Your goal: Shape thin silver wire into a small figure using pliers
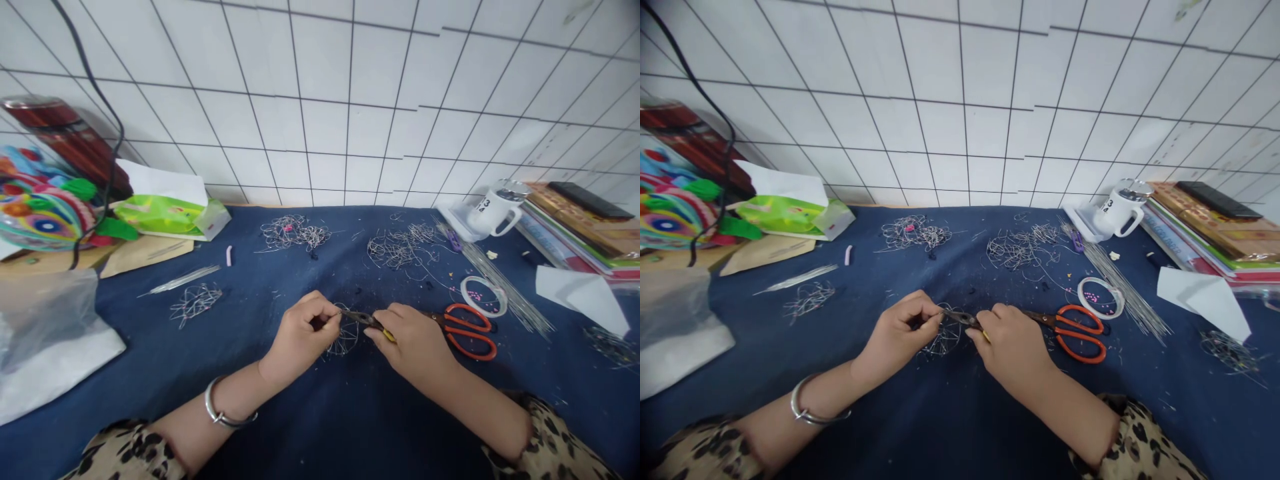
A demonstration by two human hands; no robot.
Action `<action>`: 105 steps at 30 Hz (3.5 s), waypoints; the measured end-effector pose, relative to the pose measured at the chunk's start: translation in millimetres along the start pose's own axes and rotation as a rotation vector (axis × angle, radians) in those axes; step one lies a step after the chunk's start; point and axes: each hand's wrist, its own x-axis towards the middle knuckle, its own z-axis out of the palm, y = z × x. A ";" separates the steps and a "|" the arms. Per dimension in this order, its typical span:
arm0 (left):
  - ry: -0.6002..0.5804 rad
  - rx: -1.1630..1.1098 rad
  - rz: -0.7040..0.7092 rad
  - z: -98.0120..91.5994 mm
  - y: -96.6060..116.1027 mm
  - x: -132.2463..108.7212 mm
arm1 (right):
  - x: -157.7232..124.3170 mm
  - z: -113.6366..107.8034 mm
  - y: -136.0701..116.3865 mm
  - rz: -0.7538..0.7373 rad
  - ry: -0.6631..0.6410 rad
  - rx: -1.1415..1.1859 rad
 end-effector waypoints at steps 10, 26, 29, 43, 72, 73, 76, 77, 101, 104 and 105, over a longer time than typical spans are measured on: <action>-0.085 -0.207 -0.110 0.0 -3.8 0.3 | 3.6 -4.4 1.1 0.059 -0.110 0.141; 0.001 0.032 -0.045 4.8 -0.9 -1.4 | -1.0 -1.9 -2.9 0.001 -0.012 -0.071; 0.019 0.065 -0.043 6.5 0.2 -1.6 | -1.9 -2.0 -3.6 -0.023 0.013 -0.133; -0.005 0.085 -0.060 5.5 2.8 -2.8 | -2.5 -3.2 -6.9 -0.072 0.037 -0.254; -0.325 -0.414 -0.231 -8.2 -0.8 4.2 | 0.4 -8.7 7.6 0.047 -0.102 0.140; -0.330 -0.425 -0.232 -8.0 -1.6 4.4 | 0.5 -8.2 7.9 0.046 -0.101 0.140; -0.337 -0.434 -0.236 -7.0 -2.8 4.8 | 1.0 -6.6 8.4 0.037 -0.105 0.144; -0.333 -0.433 -0.237 -6.6 -2.9 4.6 | 1.1 -6.2 8.3 0.035 -0.105 0.144; -0.265 -0.364 -0.291 -2.3 -4.7 2.1 | 0.9 -8.1 9.9 0.020 -0.080 0.107; -0.252 -0.280 -0.242 -2.6 -3.2 1.5 | 0.6 -7.1 9.0 0.006 -0.073 0.090; -0.237 -0.240 -0.220 -2.6 -2.6 1.3 | 0.4 -6.8 8.6 0.002 -0.069 0.078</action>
